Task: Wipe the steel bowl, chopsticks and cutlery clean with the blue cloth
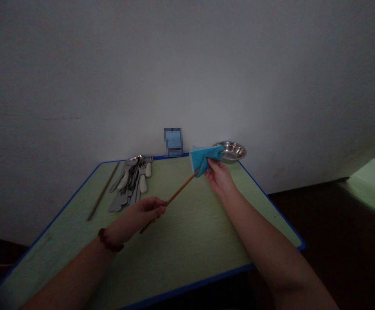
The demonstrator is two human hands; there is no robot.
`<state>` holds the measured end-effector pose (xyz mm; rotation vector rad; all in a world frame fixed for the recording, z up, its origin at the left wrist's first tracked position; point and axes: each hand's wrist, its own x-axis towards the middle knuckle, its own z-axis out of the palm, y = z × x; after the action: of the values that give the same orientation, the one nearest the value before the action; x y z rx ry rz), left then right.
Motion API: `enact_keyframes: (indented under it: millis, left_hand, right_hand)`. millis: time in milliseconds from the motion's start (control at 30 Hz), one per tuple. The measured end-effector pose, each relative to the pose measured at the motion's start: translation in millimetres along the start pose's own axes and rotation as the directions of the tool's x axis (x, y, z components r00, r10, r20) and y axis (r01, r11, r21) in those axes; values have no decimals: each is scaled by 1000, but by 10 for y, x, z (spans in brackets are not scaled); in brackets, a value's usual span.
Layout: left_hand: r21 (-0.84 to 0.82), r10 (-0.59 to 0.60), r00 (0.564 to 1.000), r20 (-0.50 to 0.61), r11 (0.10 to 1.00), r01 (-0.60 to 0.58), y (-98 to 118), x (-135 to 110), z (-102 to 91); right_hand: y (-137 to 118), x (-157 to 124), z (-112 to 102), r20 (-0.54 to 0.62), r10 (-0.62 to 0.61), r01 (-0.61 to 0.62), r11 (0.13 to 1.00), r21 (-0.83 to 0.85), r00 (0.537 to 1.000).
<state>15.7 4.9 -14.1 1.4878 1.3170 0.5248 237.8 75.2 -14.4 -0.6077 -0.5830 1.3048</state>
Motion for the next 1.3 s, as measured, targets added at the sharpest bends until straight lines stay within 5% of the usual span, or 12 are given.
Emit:
enact_keyframes:
  millis: [1300]
  left_hand:
    - [-25,57,998,-29,998,-58,-46,61,19]
  right_hand:
    - [150,-152,66,89,92,-91,996,-14,992]
